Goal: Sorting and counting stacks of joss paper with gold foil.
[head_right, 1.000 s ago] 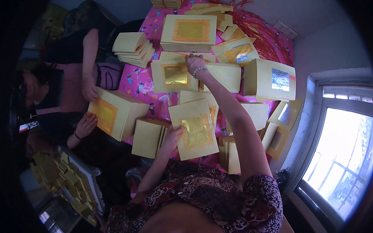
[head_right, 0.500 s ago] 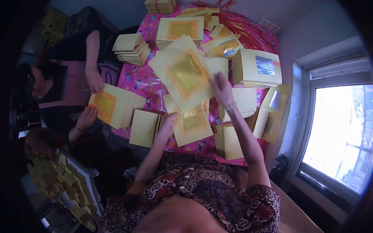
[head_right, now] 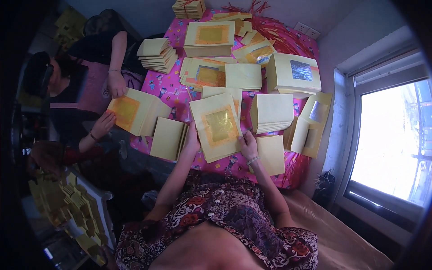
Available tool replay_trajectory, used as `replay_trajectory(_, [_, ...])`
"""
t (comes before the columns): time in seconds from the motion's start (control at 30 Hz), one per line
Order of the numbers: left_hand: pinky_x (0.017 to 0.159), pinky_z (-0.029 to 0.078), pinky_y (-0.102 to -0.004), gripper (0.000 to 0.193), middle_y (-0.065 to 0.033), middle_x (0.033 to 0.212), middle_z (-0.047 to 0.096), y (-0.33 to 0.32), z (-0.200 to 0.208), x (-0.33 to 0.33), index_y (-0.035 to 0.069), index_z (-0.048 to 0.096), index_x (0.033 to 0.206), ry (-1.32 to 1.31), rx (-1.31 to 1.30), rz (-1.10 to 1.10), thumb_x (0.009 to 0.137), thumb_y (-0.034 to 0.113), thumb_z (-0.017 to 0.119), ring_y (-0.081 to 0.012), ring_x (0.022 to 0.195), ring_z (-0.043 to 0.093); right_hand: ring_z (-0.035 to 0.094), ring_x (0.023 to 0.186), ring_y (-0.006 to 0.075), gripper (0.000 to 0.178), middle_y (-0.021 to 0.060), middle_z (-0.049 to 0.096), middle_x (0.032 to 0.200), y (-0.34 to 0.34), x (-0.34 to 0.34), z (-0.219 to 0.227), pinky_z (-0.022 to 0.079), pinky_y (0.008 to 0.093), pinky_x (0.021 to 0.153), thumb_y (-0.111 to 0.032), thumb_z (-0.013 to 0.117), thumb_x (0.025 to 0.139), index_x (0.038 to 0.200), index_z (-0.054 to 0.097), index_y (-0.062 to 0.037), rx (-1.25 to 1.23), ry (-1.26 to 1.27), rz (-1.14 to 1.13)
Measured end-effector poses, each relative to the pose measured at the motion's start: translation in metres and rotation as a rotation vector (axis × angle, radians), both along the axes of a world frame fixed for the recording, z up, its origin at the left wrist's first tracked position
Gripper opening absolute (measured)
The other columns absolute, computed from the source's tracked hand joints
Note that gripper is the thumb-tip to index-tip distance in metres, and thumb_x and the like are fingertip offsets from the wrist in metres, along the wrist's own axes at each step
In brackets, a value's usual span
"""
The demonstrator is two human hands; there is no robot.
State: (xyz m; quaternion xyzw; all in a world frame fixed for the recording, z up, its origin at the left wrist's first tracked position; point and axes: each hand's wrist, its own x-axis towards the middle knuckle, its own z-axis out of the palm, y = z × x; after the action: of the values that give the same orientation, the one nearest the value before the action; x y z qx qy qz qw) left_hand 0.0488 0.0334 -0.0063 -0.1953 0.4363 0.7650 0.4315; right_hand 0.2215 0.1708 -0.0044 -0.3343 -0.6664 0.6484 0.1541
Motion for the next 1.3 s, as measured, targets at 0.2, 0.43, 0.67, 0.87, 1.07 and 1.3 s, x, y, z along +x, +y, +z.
replay_trajectory(0.2, [0.09, 0.045, -0.0381, 0.055, -0.0073, 0.116, 0.056, -0.001, -0.005, 0.001, 0.006, 0.048, 0.123, 0.004, -0.01, 0.038, 0.091, 0.05, 0.041, -0.0212, 0.105, 0.055, 0.042, 0.065, 0.0091, 0.008, 0.0032, 0.048, 0.07, 0.0, 0.004, -0.018, 0.039, 0.0251, 0.06, -0.001, 0.055, 0.083, 0.089, 0.049, -0.001, 0.167, -0.02, 0.019])
replay_trajectory(0.43, [0.084, 0.046, -0.0309, 0.043, -0.0069, 0.109, 0.058, -0.007, -0.02, 0.004, 0.002, 0.049, 0.119, 0.367, -0.097, -0.11, 0.088, 0.03, 0.059, -0.0156, 0.098, 0.056, 0.055, 0.085, 0.0197, 0.018, 0.0104, 0.058, 0.093, 0.001, -0.003, 0.017, 0.044, 0.0329, 0.074, -0.01, 0.057, 0.086, 0.097, 0.05, 0.001, 0.306, -0.373, 0.187])
replay_trajectory(0.67, [0.077, 0.047, -0.0259, 0.029, -0.0031, 0.102, 0.061, 0.007, 0.052, 0.005, 0.003, 0.055, 0.112, 0.642, 0.003, -0.092, 0.088, 0.018, 0.06, -0.01, 0.09, 0.057, 0.047, 0.113, 0.0224, 0.05, 0.0184, 0.048, 0.122, 0.016, -0.04, 0.039, 0.038, 0.0316, 0.096, -0.013, 0.06, 0.086, 0.125, 0.036, 0.0064, 0.165, 0.176, -0.063])
replay_trajectory(0.87, [0.075, 0.046, -0.0222, 0.021, -0.0025, 0.094, 0.063, 0.013, 0.084, -0.02, 0.003, 0.061, 0.104, 1.114, -0.003, -0.252, 0.085, 0.01, 0.062, -0.0071, 0.082, 0.057, 0.051, 0.094, 0.0099, 0.018, 0.0021, 0.053, 0.094, 0.02, -0.063, 0.076, 0.041, 0.0224, 0.084, 0.001, 0.051, 0.088, 0.104, 0.046, -0.0047, 0.005, 0.435, -0.104])
replay_trajectory(1.07, [0.079, 0.048, -0.0242, 0.037, -0.0062, 0.094, 0.06, 0.011, 0.047, -0.021, 0.003, 0.054, 0.109, 1.116, -0.057, -0.309, 0.074, -0.008, 0.061, -0.0121, 0.086, 0.059, 0.051, 0.105, 0.0167, 0.03, 0.0084, 0.053, 0.11, 0.01, -0.062, 0.035, 0.041, 0.0281, 0.092, 0.009, 0.047, 0.079, 0.107, 0.046, -0.0025, 0.138, 0.411, -0.036])
replay_trajectory(1.3, [0.074, 0.048, -0.0233, 0.047, -0.0048, 0.093, 0.057, 0.014, 0.041, -0.019, 0.003, 0.048, 0.114, 1.214, -0.14, -0.229, 0.071, -0.006, 0.066, -0.0118, 0.08, 0.057, 0.049, 0.099, 0.0148, 0.035, 0.007, 0.051, 0.11, 0.002, -0.062, 0.041, 0.04, 0.0256, 0.088, 0.002, 0.05, 0.079, 0.113, 0.046, -0.0018, 0.182, 0.468, -0.111])
